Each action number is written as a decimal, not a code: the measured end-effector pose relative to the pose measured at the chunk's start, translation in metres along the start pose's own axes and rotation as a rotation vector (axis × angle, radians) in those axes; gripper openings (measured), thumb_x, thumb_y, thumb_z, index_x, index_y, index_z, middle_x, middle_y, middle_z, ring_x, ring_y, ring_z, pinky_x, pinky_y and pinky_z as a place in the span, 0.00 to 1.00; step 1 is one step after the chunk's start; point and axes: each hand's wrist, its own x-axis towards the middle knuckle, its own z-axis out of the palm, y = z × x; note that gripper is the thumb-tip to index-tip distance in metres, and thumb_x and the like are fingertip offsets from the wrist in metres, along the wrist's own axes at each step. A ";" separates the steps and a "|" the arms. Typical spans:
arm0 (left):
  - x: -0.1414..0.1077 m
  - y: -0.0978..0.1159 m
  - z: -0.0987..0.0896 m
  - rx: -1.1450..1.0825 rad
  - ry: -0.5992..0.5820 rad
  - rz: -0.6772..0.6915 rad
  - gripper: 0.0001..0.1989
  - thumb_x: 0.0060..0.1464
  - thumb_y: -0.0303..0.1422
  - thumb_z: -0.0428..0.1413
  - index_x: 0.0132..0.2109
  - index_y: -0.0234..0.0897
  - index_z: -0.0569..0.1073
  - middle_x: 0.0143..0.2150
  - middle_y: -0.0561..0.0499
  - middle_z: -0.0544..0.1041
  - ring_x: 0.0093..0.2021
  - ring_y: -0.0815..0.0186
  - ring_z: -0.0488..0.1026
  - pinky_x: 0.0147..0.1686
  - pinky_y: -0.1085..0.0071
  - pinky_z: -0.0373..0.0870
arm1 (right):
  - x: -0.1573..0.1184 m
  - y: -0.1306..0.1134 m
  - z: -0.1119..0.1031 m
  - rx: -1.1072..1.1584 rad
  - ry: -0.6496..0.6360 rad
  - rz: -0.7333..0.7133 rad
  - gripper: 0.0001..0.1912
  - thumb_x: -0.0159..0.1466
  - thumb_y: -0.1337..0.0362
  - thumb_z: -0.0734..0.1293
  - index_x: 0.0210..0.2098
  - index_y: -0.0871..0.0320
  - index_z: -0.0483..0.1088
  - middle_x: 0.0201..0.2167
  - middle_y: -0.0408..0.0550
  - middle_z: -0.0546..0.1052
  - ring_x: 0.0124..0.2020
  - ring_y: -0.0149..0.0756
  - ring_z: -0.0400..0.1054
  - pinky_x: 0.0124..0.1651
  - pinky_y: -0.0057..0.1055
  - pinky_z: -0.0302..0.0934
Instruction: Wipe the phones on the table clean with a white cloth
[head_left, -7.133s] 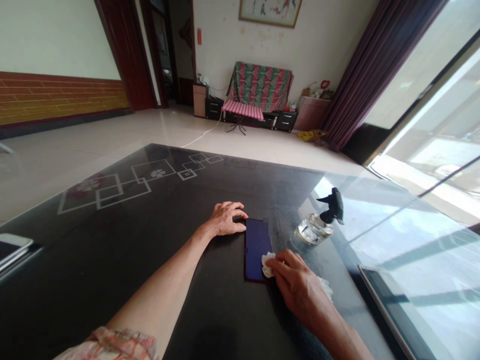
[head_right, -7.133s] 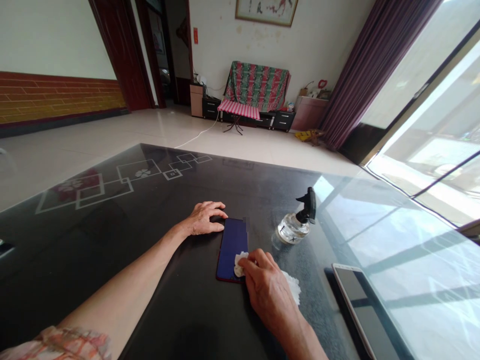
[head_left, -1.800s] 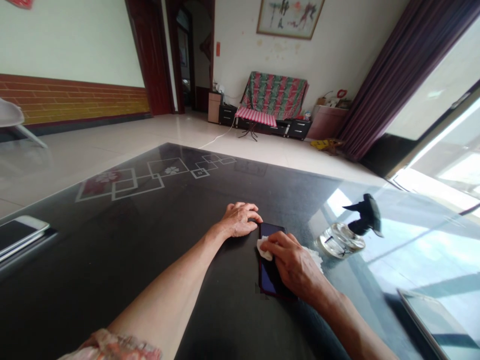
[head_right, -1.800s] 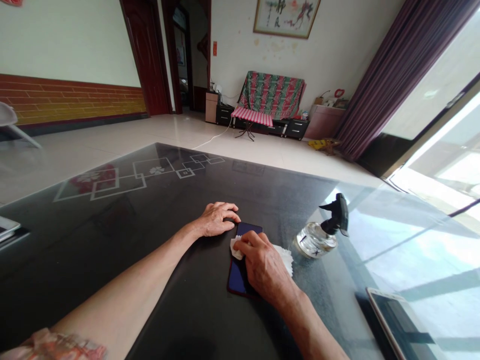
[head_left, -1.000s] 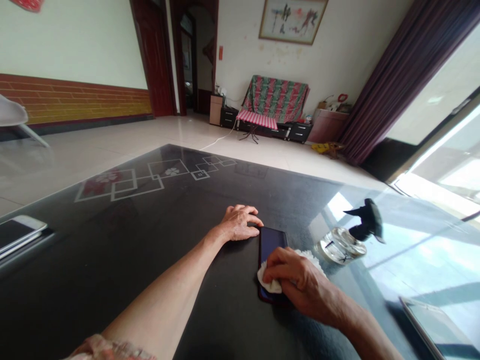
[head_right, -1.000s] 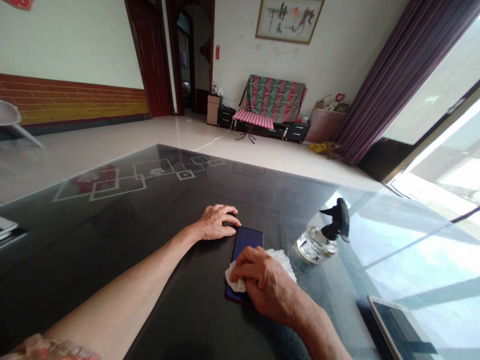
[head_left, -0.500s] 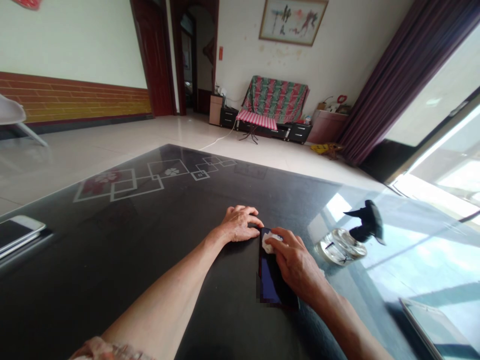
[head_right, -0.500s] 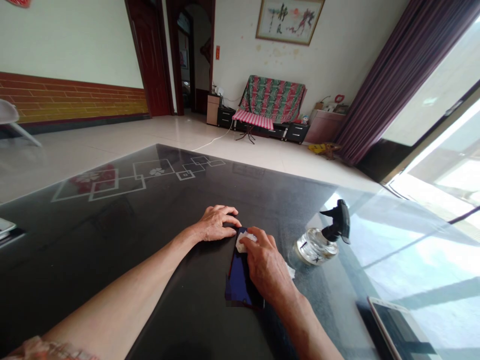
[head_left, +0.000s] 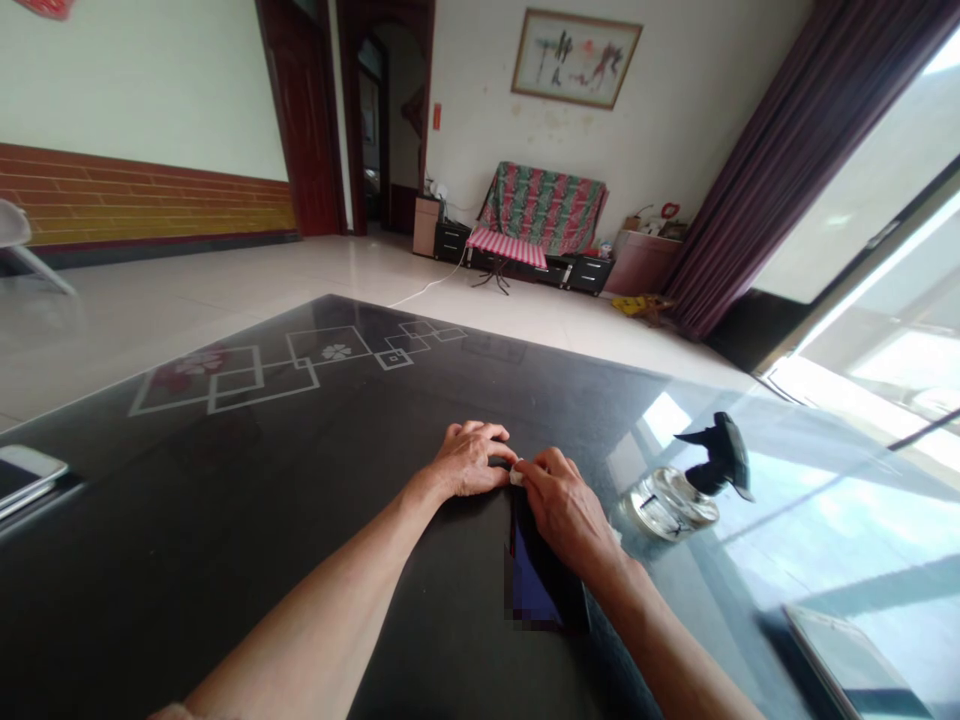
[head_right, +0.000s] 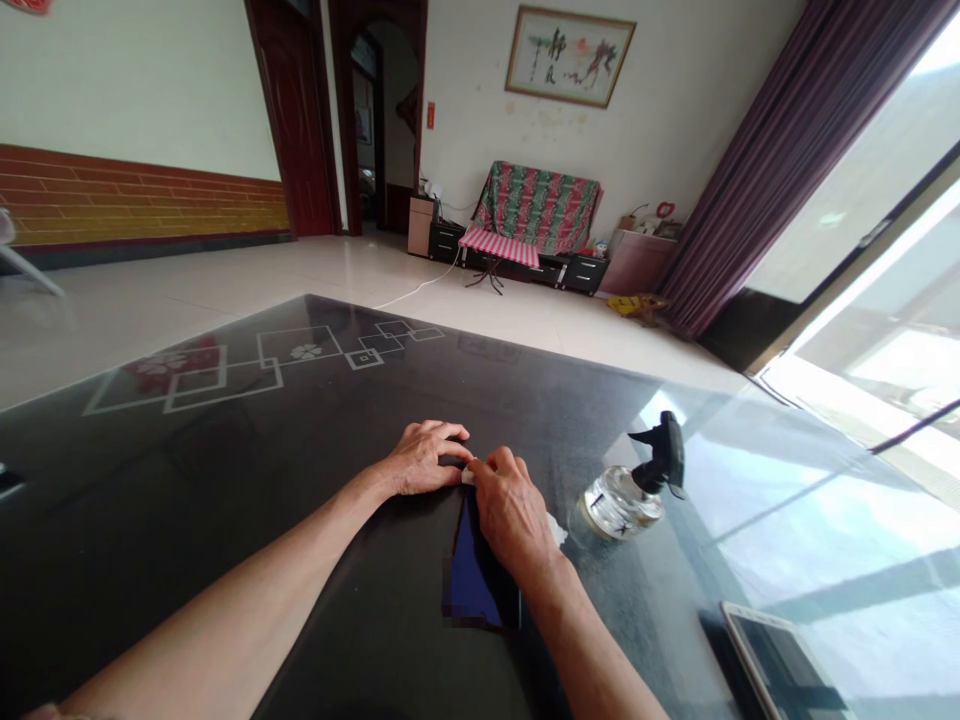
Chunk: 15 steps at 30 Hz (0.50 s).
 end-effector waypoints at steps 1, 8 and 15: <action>0.000 0.000 0.000 0.000 -0.001 -0.002 0.10 0.51 0.43 0.57 0.42 0.57 0.78 0.56 0.59 0.70 0.58 0.55 0.62 0.56 0.53 0.56 | 0.001 0.000 0.000 -0.006 0.000 0.006 0.14 0.68 0.69 0.57 0.46 0.54 0.71 0.37 0.48 0.67 0.38 0.35 0.63 0.42 0.27 0.59; -0.001 0.001 -0.002 -0.001 -0.016 -0.007 0.09 0.49 0.41 0.58 0.40 0.57 0.78 0.56 0.60 0.70 0.58 0.55 0.62 0.57 0.53 0.55 | -0.001 0.008 -0.007 -0.024 -0.021 0.103 0.12 0.66 0.70 0.58 0.39 0.57 0.73 0.36 0.48 0.67 0.37 0.34 0.64 0.43 0.27 0.58; -0.001 0.001 -0.003 0.000 -0.016 -0.012 0.10 0.49 0.40 0.59 0.40 0.57 0.78 0.56 0.60 0.70 0.58 0.56 0.62 0.57 0.53 0.55 | 0.004 0.009 -0.012 -0.046 -0.052 0.169 0.13 0.66 0.70 0.58 0.37 0.57 0.74 0.36 0.49 0.67 0.36 0.34 0.65 0.41 0.27 0.58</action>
